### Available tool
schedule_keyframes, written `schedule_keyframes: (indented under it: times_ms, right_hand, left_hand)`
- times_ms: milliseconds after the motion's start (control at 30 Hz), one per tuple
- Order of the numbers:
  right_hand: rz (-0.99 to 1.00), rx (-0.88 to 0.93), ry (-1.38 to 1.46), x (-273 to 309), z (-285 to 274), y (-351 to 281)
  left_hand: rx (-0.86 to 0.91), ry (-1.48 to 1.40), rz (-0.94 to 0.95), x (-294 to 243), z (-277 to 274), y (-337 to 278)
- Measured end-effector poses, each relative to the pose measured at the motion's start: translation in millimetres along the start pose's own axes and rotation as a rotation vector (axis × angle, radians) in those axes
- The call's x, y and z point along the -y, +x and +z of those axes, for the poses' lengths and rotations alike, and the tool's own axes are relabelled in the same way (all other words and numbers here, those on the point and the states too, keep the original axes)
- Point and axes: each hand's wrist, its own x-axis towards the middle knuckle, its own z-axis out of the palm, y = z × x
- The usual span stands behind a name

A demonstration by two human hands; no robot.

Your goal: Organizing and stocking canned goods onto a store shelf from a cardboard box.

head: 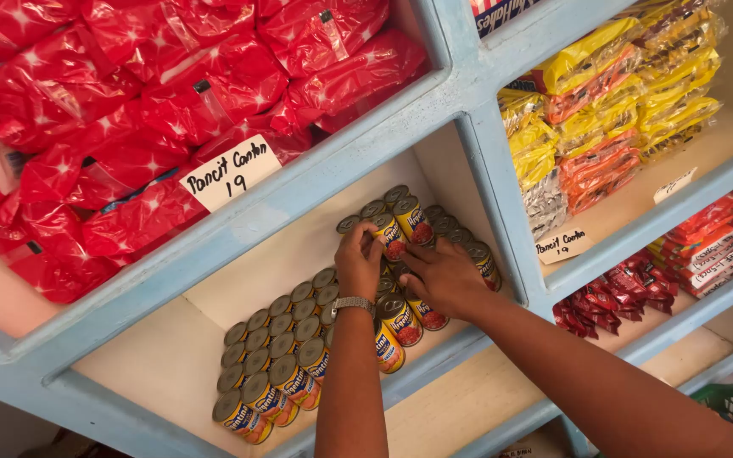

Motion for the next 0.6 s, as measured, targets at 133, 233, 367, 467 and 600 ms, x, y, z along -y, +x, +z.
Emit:
schedule_keyframes:
  times_ms: [133, 233, 367, 467, 600]
  right_hand:
    - [0.005, 0.016, 0.012, 0.3, -1.7, -0.3]
    - [0.011, 0.045, -0.005, 0.4, -2.3, 1.0]
    - [0.004, 0.033, 0.008, 1.6, -3.1, 0.2]
    - [0.01, 0.026, 0.008, 0.2, -2.3, -0.5]
    - [-0.011, -0.036, 0.01, -3.7, 6.9, -0.4]
  left_hand:
    - [0.003, 0.108, -0.006, -4.3, 0.0, 0.3]
    - [0.007, 0.033, 0.0, -6.2, 0.4, -0.1]
    - [-0.007, 0.071, -0.017, -12.2, -0.7, -1.8]
    - [0.002, 0.04, -0.088, -16.3, -3.0, -1.4]
    - [-0.022, 0.026, -0.132, -24.0, -12.4, -7.8]
